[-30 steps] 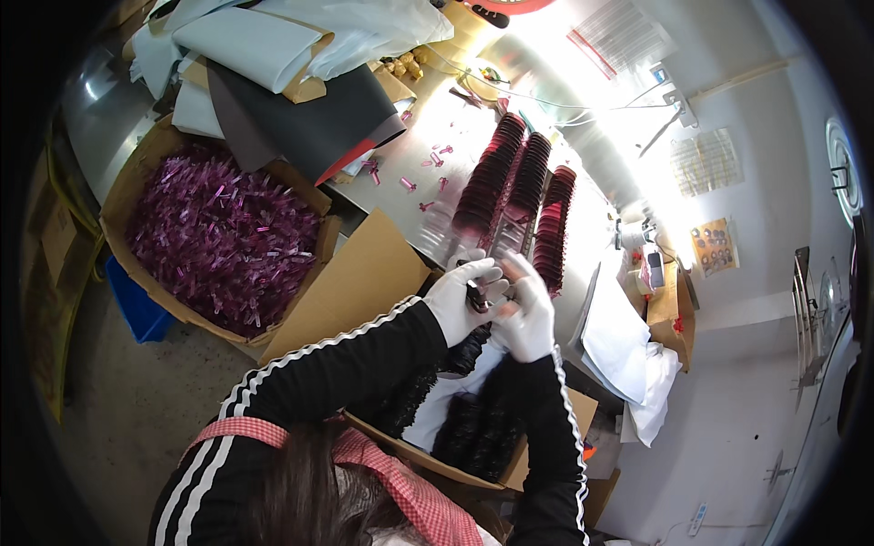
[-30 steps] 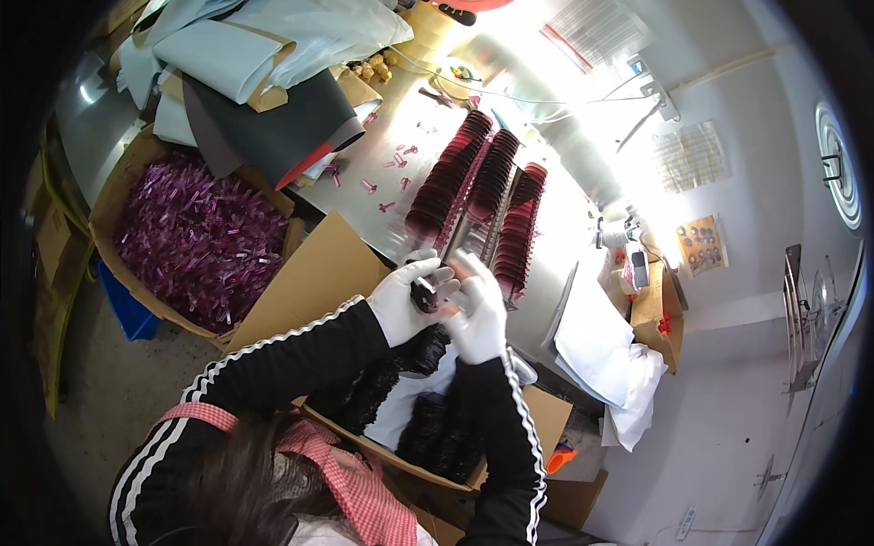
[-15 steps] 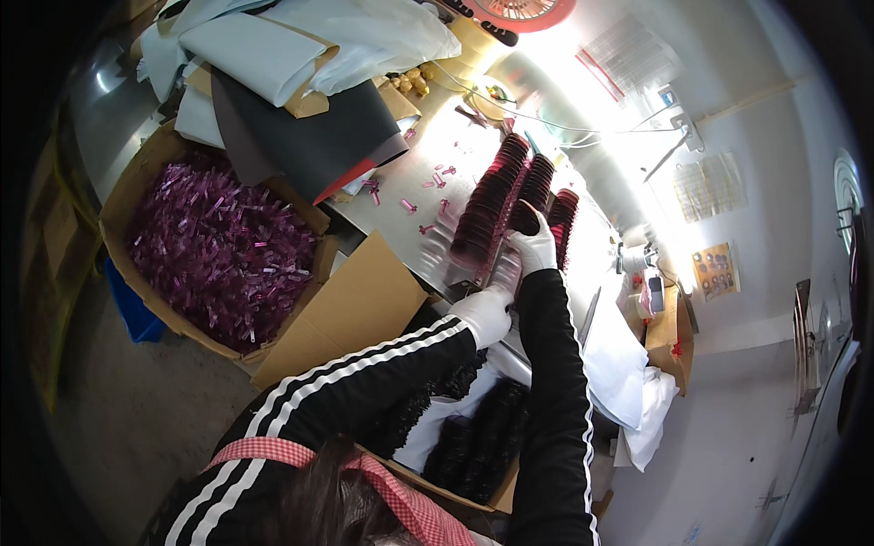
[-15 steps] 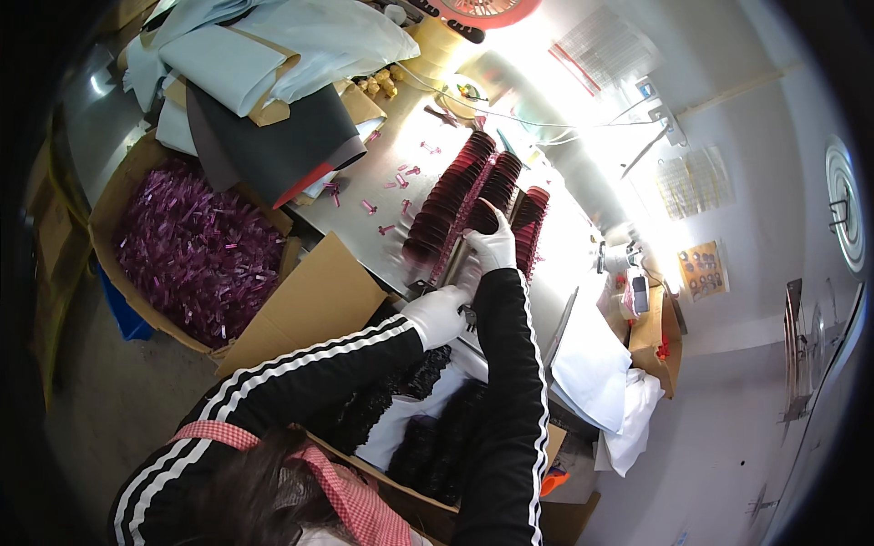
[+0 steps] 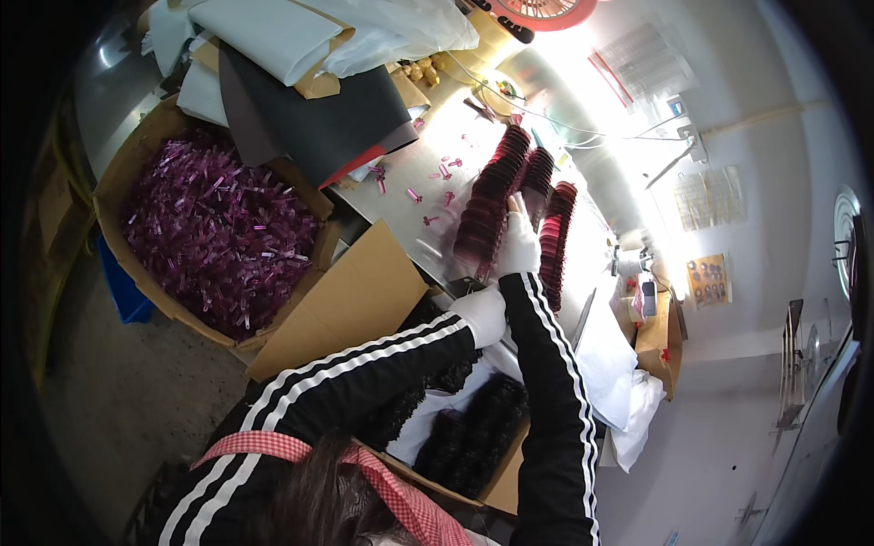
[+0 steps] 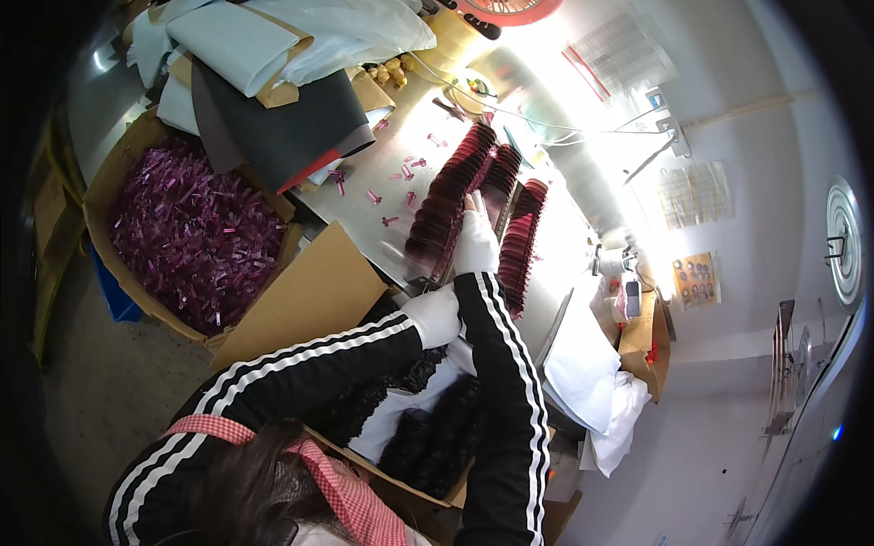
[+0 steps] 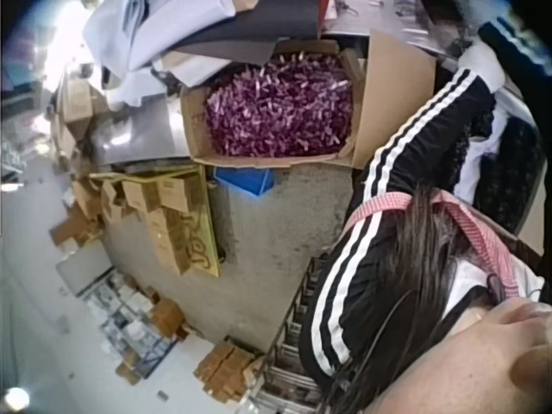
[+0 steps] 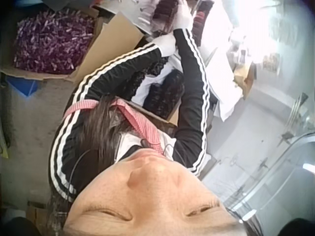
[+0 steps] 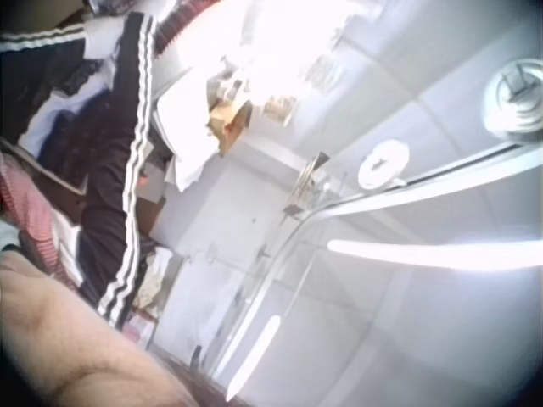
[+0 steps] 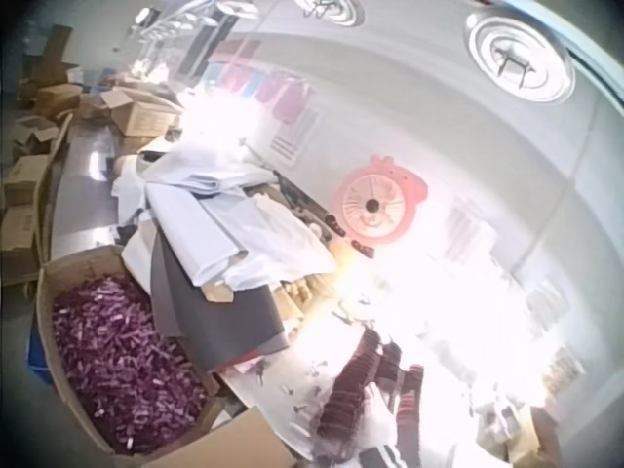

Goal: The person repeatedly picks up small dark objects from a cardboard box and places them into slots on a metal rack. They also handle a metal rack frame, moving it around the workspace. The task involves repetitive pick-and-place actions with small components.

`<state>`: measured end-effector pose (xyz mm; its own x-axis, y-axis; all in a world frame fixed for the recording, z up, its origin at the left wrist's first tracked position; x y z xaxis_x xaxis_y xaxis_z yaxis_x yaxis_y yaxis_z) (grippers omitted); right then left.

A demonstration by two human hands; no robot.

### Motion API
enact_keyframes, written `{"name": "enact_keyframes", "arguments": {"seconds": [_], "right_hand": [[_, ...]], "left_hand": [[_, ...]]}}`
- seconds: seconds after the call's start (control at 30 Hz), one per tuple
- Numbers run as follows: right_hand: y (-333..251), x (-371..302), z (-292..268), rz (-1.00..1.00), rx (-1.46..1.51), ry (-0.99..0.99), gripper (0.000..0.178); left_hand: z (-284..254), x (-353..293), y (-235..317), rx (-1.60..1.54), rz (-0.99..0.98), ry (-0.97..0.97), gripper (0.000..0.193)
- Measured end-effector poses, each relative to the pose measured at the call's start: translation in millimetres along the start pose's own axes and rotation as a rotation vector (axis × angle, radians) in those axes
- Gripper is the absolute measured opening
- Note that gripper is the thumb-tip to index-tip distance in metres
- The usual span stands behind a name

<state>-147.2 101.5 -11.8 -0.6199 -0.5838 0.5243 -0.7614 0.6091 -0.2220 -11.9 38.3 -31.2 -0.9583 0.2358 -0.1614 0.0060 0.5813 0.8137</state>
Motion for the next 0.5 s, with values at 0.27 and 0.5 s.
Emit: {"name": "enact_keyframes", "arguments": {"seconds": [0.27,0.5], "right_hand": [[-38,4,-75,0.413,0.309,0.153,0.041],[-79,-26,-124,0.312,0.568,-0.344,0.04]], "left_hand": [[-21,-3,6,-1.075,0.002,-0.054,0.048],[-42,-18,23,-1.644,-0.155,-0.026,0.02]]}}
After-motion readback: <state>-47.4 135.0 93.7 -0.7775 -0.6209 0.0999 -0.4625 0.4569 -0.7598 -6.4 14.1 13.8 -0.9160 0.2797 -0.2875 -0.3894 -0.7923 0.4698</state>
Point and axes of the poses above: each hand's wrist, its own x-axis towards the middle knuckle, its own z-axis out of the palm, y = z × x, the point moved 1 cm from there along x, towards the middle knuckle, and after that the axes turned 15 degrees about x, right-handed, at the moved point
